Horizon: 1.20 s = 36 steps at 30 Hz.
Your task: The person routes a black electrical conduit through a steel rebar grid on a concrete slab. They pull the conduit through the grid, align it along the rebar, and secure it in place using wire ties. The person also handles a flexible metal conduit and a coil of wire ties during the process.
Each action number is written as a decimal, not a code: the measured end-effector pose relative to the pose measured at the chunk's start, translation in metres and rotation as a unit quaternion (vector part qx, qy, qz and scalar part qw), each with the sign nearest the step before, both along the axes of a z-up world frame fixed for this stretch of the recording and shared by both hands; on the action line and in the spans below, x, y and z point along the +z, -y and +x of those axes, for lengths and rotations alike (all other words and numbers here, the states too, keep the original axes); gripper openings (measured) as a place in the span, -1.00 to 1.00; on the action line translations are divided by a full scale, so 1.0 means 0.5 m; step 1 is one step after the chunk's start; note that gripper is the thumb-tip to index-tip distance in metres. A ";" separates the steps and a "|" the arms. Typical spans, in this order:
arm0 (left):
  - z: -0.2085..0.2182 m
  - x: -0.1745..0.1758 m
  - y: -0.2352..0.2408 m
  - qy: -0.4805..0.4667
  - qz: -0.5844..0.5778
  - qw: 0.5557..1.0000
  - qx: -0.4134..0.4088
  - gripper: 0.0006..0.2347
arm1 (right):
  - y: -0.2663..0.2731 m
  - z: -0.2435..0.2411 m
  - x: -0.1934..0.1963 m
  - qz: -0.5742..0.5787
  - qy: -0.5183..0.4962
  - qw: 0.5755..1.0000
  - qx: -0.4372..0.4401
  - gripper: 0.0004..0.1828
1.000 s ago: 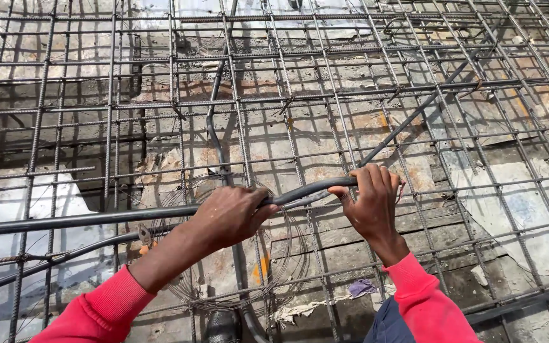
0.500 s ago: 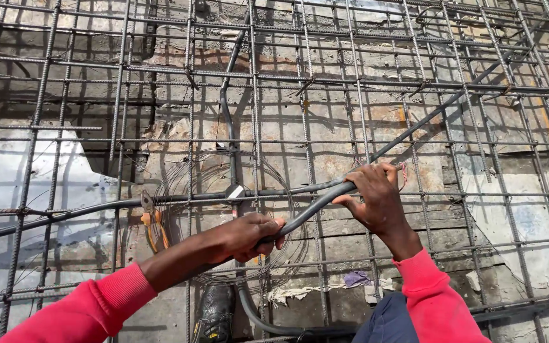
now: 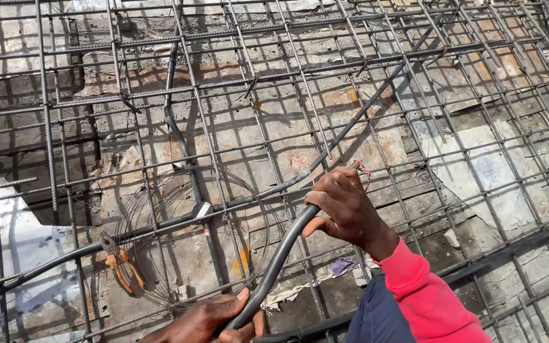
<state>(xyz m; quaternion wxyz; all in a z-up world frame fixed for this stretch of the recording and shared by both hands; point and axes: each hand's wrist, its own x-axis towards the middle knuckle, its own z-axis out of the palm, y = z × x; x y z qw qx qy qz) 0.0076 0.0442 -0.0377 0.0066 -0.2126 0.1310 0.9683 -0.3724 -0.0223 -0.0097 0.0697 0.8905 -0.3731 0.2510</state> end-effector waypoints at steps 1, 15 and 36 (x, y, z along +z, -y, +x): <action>-0.001 0.010 0.001 -0.012 0.027 1.000 0.007 -0.50 | -0.002 -0.004 -0.008 0.005 0.001 1.000 -0.018 -0.29; -0.033 -0.014 -0.030 0.114 -0.148 0.982 0.006 -0.49 | -0.011 -0.015 -0.051 0.026 0.019 0.997 -0.075 -0.14; 0.000 0.029 -0.035 0.195 -0.489 0.841 -0.125 -0.59 | -0.069 0.055 -0.072 0.049 -0.061 0.985 -0.151 -0.15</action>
